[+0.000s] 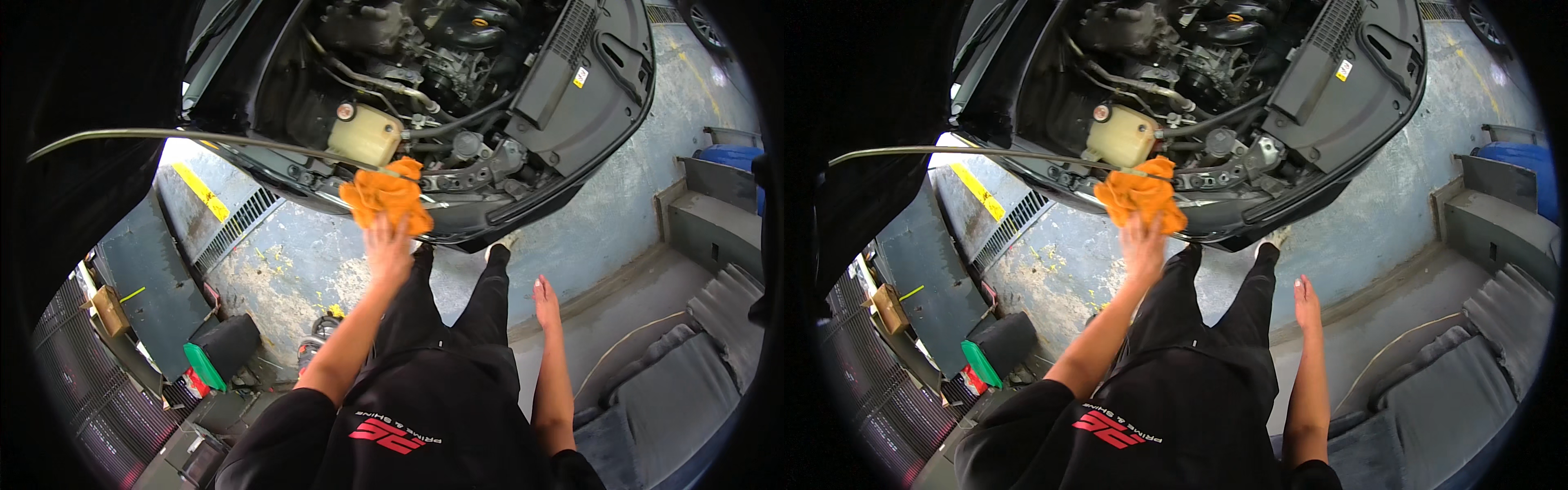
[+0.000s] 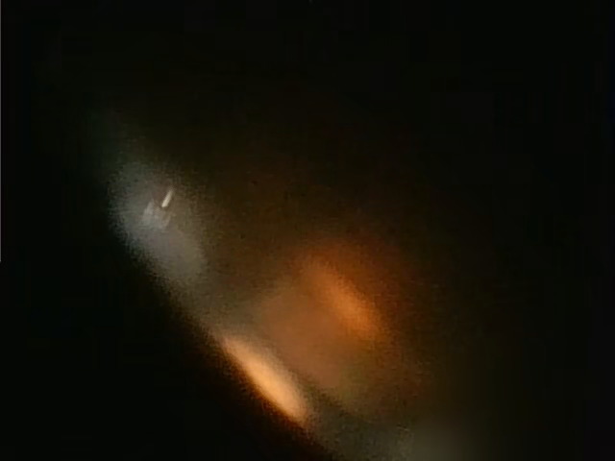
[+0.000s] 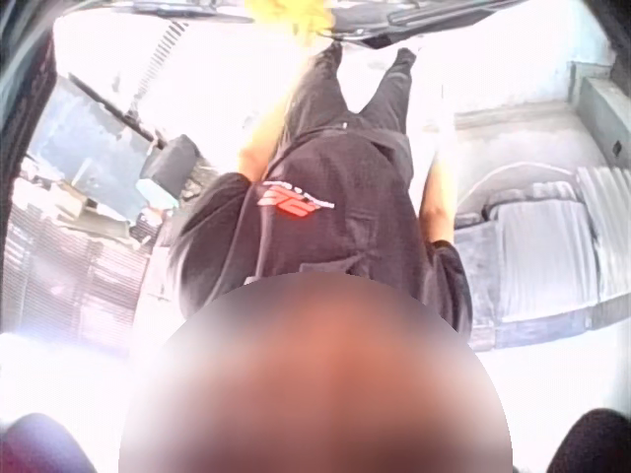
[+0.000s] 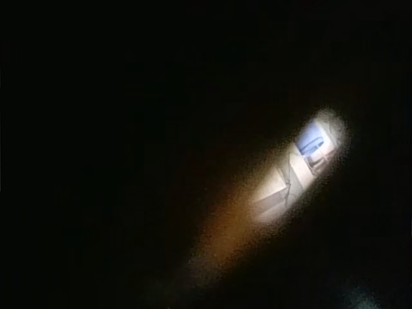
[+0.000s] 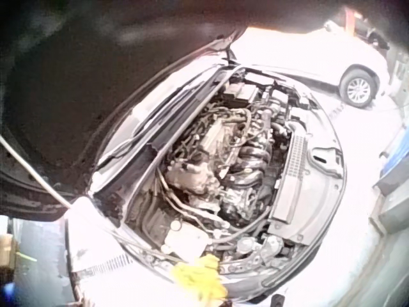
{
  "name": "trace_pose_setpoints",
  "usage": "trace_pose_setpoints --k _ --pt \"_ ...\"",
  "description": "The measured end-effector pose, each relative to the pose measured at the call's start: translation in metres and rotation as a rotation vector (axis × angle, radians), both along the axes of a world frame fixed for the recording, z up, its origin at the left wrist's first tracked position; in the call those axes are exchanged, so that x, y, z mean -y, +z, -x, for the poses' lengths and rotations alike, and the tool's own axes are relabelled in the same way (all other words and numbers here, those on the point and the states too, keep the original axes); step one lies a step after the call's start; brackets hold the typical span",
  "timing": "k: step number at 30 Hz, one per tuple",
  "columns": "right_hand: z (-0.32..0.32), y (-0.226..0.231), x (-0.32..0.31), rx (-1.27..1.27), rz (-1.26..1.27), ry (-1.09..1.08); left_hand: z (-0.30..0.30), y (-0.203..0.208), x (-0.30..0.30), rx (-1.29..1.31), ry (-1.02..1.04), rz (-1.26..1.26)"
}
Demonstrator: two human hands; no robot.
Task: The person wipes the engine bay of a car with an orange microfiber cloth, then sprays a cleaning solution from a red bottle and continues wiping various components under the hood. The person moves around the front of the vehicle to reach different areas.
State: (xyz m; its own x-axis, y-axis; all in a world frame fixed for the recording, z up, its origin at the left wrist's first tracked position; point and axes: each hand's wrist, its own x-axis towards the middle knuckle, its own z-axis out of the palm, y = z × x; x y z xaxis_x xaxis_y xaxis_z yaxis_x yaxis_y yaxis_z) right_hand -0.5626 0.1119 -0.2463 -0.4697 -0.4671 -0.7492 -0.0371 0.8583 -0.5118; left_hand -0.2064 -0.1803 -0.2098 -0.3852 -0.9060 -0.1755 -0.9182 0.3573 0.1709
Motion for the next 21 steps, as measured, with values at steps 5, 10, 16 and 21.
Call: trace_pose_setpoints --k 5,10,16,21 --pt "0.083 0.014 0.016 -0.168 -0.121 0.372 0.114 -0.006 -0.028 -0.011 0.268 0.01" --pt "0.156 -0.01 0.059 0.024 -0.013 0.3 0.167 -0.01 -0.057 -0.197 -0.025 0.084" --pt "0.242 0.004 0.048 -0.157 -0.074 0.464 0.072 0.019 -0.013 0.012 0.077 0.036" --pt "0.245 0.002 0.071 -0.148 -0.03 0.571 0.193 -0.024 -0.059 -0.162 -0.065 0.078"
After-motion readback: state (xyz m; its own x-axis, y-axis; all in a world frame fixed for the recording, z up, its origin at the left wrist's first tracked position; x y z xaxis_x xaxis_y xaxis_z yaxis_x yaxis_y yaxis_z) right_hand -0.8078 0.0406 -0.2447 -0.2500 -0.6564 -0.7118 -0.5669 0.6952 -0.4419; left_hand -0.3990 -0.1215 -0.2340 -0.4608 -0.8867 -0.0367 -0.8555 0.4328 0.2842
